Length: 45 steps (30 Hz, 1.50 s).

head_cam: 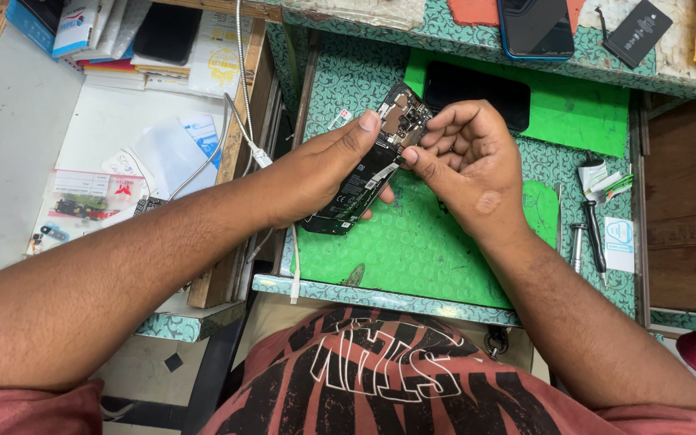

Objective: The person disassembles a smartphone, opening the back cover and handling the internal board and battery. They plug the phone into a charging cable and power it on, watching the boot screen, then remove the main board and work on its small components with their fingers.

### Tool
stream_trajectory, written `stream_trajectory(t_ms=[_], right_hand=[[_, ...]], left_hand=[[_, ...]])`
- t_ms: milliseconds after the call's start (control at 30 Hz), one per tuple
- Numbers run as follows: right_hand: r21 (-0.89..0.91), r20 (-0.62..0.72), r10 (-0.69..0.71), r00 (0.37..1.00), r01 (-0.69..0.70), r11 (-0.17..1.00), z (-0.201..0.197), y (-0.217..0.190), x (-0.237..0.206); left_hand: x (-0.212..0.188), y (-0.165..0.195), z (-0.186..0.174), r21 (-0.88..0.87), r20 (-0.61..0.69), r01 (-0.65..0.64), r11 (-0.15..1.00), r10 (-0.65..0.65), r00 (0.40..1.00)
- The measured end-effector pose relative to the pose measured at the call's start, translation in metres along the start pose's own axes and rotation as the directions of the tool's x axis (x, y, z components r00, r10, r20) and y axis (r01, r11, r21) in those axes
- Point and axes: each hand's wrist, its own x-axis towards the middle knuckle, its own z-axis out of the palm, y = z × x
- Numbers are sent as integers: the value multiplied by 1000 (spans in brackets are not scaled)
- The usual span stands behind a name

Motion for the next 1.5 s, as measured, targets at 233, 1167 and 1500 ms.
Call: stream_trajectory(t_ms=[233, 1167, 1500], right_hand=[[116, 20, 11, 1000, -14, 993, -1, 4, 2], [403, 22, 223, 975, -212, 890, -10, 6, 3], [379, 25, 144, 989, -142, 914, -10, 8, -2]], left_hand=[[0, -1, 2, -15, 11, -47, 999, 48, 999], [-3, 4, -1, -167, 82, 42, 985, -28, 996], [-3, 3, -3, -274, 125, 71, 959, -38, 991]])
